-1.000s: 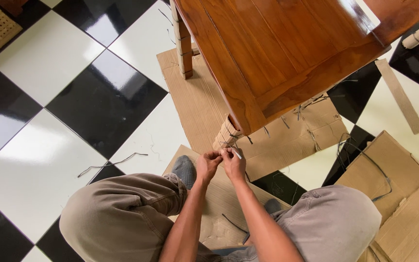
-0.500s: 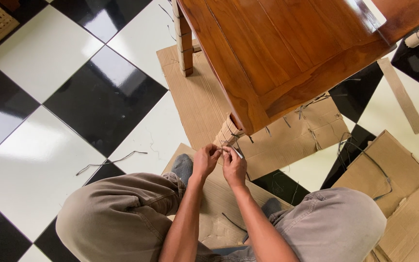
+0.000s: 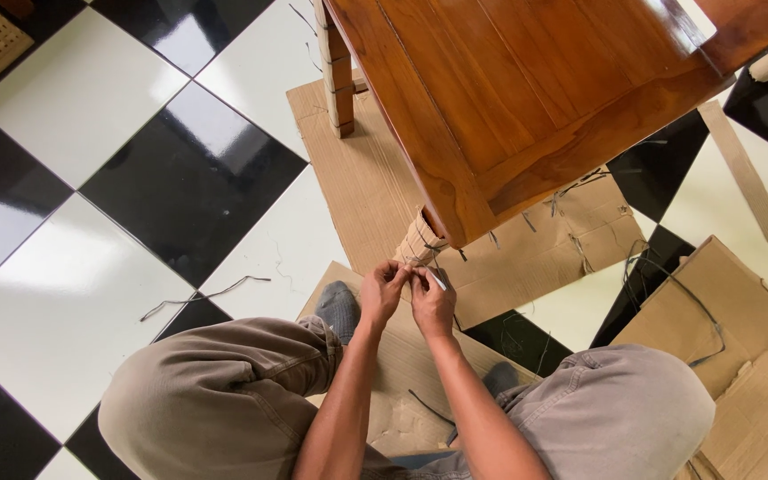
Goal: Wrap the legs of a wooden table with cardboard and secure them with ties.
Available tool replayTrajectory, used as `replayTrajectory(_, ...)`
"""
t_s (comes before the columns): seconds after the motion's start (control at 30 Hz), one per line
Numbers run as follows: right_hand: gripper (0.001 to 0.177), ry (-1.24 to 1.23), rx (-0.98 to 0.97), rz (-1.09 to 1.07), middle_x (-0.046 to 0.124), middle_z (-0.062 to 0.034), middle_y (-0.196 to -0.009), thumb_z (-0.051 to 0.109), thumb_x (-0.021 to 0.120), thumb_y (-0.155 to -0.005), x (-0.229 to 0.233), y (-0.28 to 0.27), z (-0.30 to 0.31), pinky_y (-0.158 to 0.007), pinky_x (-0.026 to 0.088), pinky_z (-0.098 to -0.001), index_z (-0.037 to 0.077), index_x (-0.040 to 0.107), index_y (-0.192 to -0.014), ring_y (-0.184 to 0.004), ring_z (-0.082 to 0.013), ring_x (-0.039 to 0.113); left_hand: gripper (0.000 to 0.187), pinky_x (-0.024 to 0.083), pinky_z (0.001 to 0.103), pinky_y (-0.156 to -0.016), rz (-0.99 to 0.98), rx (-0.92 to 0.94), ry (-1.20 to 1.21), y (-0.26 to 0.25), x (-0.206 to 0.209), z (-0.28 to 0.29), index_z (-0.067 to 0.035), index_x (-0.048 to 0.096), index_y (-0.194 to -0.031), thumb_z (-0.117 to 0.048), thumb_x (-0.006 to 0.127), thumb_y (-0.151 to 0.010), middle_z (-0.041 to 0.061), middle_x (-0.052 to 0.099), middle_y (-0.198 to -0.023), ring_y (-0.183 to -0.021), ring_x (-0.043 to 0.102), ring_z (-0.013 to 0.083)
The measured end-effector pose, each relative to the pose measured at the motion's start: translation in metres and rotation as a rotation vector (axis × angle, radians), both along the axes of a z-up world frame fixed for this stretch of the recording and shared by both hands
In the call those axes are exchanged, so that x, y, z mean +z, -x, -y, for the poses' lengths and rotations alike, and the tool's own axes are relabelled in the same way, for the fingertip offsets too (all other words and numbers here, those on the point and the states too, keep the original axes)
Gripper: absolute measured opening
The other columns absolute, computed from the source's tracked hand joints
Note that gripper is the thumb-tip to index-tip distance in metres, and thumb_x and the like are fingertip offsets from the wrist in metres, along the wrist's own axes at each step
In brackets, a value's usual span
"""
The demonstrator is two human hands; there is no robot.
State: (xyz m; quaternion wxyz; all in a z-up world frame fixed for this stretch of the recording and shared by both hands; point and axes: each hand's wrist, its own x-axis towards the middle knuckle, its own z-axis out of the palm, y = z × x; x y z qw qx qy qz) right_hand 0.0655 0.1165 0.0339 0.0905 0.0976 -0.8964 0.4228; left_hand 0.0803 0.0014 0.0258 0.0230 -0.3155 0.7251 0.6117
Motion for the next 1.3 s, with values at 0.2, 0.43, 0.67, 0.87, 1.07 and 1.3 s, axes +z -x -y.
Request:
replayTrajectory(0.2, 0.011, 0.052, -0.018, 0.062, 0.073, -0.0104, -0.080, 0.024, 0.072, -0.097, -0.009, 0.000, 0.003, -0.073, 0.058, -0.0403, 0.014, 0.074, -0.092, -0.084, -0.0313, 0.074, 0.042, 0.054, 0.027, -0.074, -0.004, 0.342, -0.467, 0.007, 0.006, -0.013, -0.009, 0.067, -0.106, -0.047, 0.050, -0.100, -0.004, 0.069, -0.087, -0.082, 0.067, 0.0093)
replayTrajectory(0.43, 0.005, 0.043, -0.041, 0.090, 0.075, -0.0093, -0.078, 0.020, 0.070, -0.095, -0.008, 0.000, 0.003, -0.071, 0.059, -0.0396, 0.016, 0.074, -0.094, -0.079, -0.0303, 0.075, 0.018, 0.060, 0.030, -0.074, 0.010, 0.313, -0.525, 0.009, -0.032, -0.015, -0.013, 0.070, -0.100, -0.027, 0.074, -0.087, -0.003, 0.071, -0.086, -0.078, 0.071, 0.0090)
replayTrajectory(0.67, 0.005, 0.034, -0.072, 0.102, 0.076, -0.0061, -0.076, 0.019, 0.074, -0.091, -0.015, -0.001, 0.005, -0.069, 0.059, -0.0377, 0.017, 0.073, -0.096, -0.077, -0.0259, 0.076, 0.013, 0.062, 0.033, -0.078, -0.051, 0.332, -0.609, 0.010, -0.043, -0.019, -0.009, 0.068, -0.097, -0.021, 0.070, -0.092, -0.001, 0.068, -0.085, -0.079, 0.069, 0.0097)
replayTrajectory(0.87, 0.007, -0.004, -0.085, 0.031, 0.077, -0.0019, -0.077, 0.019, 0.074, -0.090, -0.006, -0.002, 0.008, -0.068, 0.059, -0.0365, 0.022, 0.073, -0.095, -0.076, -0.0241, 0.076, 0.010, 0.062, 0.032, -0.078, -0.053, 0.329, -0.632, 0.006, -0.023, -0.019, -0.014, 0.067, -0.094, -0.022, 0.071, -0.091, -0.005, 0.068, -0.083, -0.078, 0.068, 0.0069)
replayTrajectory(1.07, 0.015, -0.109, 0.027, -0.064, 0.079, -0.0056, -0.084, 0.011, 0.067, -0.095, 0.013, -0.010, 0.007, -0.070, 0.059, -0.0394, 0.021, 0.075, -0.103, -0.079, -0.0278, 0.076, 0.009, 0.060, 0.031, -0.081, -0.075, 0.319, -0.580, 0.006, -0.045, -0.018, -0.015, 0.068, -0.093, -0.022, 0.073, -0.090, -0.005, 0.065, -0.083, -0.082, 0.066, 0.0072)
replayTrajectory(1.3, 0.012, -0.026, 0.061, 0.022, 0.077, -0.0088, -0.088, 0.018, 0.062, -0.101, -0.012, -0.005, 0.002, -0.075, 0.058, -0.0434, 0.018, 0.072, -0.106, -0.085, -0.0329, 0.075, 0.015, 0.061, 0.029, -0.076, -0.017, 0.405, -0.625, 0.005, -0.022, -0.018, -0.014, 0.067, -0.102, -0.022, 0.071, -0.089, -0.004, 0.065, -0.085, -0.078, 0.068, 0.0069)
